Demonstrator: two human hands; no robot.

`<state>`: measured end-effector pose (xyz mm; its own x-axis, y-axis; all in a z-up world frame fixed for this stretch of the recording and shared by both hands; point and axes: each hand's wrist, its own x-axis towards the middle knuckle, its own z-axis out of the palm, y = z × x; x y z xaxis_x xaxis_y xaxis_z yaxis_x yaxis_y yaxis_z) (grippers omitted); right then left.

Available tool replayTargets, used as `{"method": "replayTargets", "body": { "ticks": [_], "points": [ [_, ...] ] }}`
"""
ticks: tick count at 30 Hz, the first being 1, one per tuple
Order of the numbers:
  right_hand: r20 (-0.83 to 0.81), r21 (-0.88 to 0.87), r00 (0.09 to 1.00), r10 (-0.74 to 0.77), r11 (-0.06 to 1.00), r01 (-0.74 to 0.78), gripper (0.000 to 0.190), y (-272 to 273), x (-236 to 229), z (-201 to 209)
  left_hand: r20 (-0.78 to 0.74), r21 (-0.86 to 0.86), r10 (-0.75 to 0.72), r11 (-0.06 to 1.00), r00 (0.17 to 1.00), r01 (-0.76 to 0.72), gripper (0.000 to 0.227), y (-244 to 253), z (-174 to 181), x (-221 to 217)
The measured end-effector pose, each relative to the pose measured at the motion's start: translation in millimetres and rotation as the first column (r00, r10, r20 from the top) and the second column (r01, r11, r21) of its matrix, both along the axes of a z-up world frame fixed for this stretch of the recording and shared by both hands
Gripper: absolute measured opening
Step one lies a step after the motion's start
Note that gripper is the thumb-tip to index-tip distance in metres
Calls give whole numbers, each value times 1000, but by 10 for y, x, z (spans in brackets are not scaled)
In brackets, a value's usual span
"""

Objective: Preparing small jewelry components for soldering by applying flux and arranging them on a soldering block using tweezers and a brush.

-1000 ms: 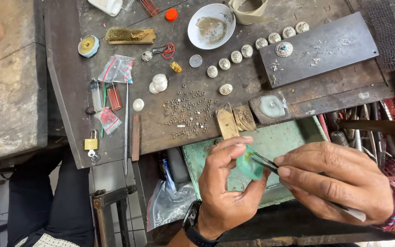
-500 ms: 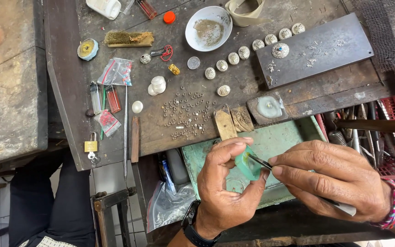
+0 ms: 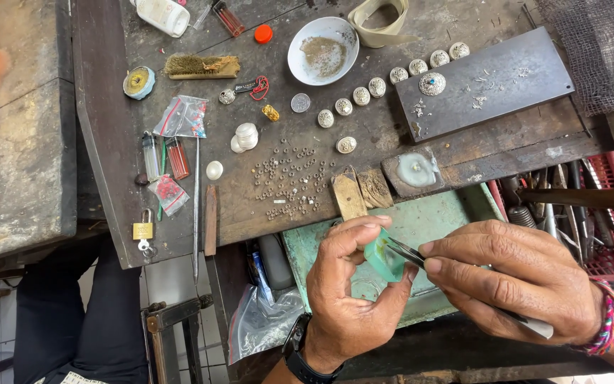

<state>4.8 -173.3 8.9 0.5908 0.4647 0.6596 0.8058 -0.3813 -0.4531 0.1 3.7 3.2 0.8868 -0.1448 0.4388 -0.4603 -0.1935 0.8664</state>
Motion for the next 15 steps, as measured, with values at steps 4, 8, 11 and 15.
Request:
{"method": "replayTargets", "body": {
  "ticks": [4,8,11,15],
  "points": [
    [16,-15,1000,5,1000,-5,17,9,0,-6,-14,-25,-14,1000,1000,14,40,4,6,-4],
    [22,-13,1000,11,1000,-11,16,20,5,11,6,16,6,1000,1000,-6,40,3,16,-3],
    [15,-9,1000,18,1000,-18,17,12,4,14,-16,24,6,1000,1000,-5,41,2,17,-5],
    [6,-15,1000,20,1000,-20,18,-2,-2,20,-4,12,-7,1000,1000,7,40,0,7,8]
  ]
}}
